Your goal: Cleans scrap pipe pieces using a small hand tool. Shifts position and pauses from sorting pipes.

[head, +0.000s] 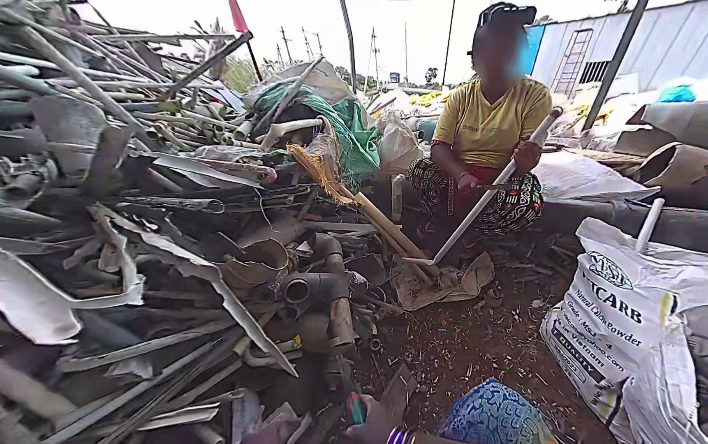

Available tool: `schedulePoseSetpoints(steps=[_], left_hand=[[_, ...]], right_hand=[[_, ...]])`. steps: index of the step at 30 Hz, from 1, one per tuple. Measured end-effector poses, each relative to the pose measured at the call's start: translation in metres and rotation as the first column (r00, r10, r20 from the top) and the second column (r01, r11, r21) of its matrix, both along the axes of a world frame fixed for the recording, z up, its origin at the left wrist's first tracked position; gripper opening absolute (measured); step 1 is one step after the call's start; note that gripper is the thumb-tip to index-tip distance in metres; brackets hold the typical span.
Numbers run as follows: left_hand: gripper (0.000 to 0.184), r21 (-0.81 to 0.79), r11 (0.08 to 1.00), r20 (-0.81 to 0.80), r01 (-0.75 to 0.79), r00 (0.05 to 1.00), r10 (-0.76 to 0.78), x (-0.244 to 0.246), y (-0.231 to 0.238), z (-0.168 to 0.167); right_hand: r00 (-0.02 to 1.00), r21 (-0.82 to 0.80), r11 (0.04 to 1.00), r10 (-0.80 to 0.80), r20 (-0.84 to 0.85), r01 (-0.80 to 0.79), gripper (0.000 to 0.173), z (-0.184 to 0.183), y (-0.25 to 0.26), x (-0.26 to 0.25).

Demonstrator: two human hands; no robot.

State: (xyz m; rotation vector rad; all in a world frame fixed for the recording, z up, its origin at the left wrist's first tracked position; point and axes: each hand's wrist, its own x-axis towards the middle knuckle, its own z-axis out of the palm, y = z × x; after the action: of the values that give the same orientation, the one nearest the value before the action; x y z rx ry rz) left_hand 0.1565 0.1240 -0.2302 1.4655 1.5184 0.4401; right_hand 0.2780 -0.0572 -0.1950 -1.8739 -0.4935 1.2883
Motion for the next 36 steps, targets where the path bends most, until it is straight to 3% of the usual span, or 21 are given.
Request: schedulePoseSetpoints(steps=[2,4,7,11,14,17,20,22,24,27,28,30,32,34,36], left_hand=[[0.061,0.059,0.994,0.222,-0.090,0.972,0.075,-0.021,-0.003,0.004],[0.053,-0.001,0.977,0.405,-0.213,0.893,0.195,-0.034,-0.024,0.053],[0.044,0.010,0.960,0.613,-0.281,0.760,0.216,-0.060,-0.055,0.107],[0.044,0.054,0.914,0.767,-0.401,0.603,0.219,-0.092,-0.071,0.127],[0.047,0.034,0.890,0.826,-0.454,0.514,0.230,-0.104,-0.081,0.123],[0.046,-0.021,0.927,0.894,-0.374,0.409,0.185,-0.097,-0.093,0.106],[0.041,-0.051,0.947,0.876,-0.317,0.442,0.195,-0.080,-0.111,0.099],[0.048,-0.181,0.952,0.856,-0.247,0.437,0.276,-0.075,-0.121,0.096],[0.050,-0.324,0.934,0.864,-0.153,0.354,0.358,-0.069,-0.127,0.090],[0.042,-0.309,0.950,0.934,-0.043,0.177,0.312,-0.066,-0.136,0.088],[0.041,-0.302,0.952,0.940,-0.058,0.150,0.307,-0.066,-0.137,0.092],[0.035,-0.285,0.942,0.921,-0.180,0.219,0.321,-0.068,-0.136,0.103],[0.035,-0.255,0.922,0.864,-0.293,0.359,0.353,-0.072,-0.134,0.104],[0.041,-0.230,0.919,0.824,-0.322,0.438,0.360,-0.076,-0.132,0.095],[0.044,-0.232,0.930,0.835,-0.285,0.433,0.341,-0.078,-0.136,0.094]], right_hand=[[0.998,0.073,0.997,0.018,-0.056,-0.014,0.063,0.014,-0.008,-0.003],[0.992,0.161,0.984,0.090,-0.083,-0.076,0.062,0.042,-0.019,0.003],[0.973,0.268,0.939,0.228,-0.021,-0.214,0.055,0.085,-0.042,0.016],[0.905,0.235,0.881,0.366,0.216,-0.412,0.042,0.131,-0.077,0.021],[0.881,0.225,0.856,0.425,0.207,-0.466,0.042,0.137,-0.104,0.012],[0.891,0.257,0.853,0.444,0.096,-0.453,0.043,0.124,-0.119,-0.005],[0.925,0.321,0.868,0.371,0.086,-0.378,0.045,0.114,-0.121,-0.027],[0.936,0.381,0.860,0.349,0.049,-0.340,0.045,0.111,-0.122,-0.039],[0.925,0.411,0.843,0.379,0.005,-0.347,0.047,0.113,-0.124,-0.050],[0.909,0.419,0.840,0.410,-0.076,-0.344,0.048,0.114,-0.132,-0.066],[0.904,0.398,0.835,0.427,-0.034,-0.379,0.048,0.113,-0.133,-0.070],[0.838,0.223,0.814,0.481,0.258,-0.536,0.051,0.115,-0.130,-0.073],[0.667,-0.043,0.800,0.528,0.526,-0.599,0.063,0.115,-0.125,-0.068],[0.526,-0.215,0.797,0.548,0.650,-0.565,0.074,0.107,-0.124,-0.070],[0.528,-0.195,0.788,0.552,0.646,-0.585,0.062,0.106,-0.133,-0.081]])
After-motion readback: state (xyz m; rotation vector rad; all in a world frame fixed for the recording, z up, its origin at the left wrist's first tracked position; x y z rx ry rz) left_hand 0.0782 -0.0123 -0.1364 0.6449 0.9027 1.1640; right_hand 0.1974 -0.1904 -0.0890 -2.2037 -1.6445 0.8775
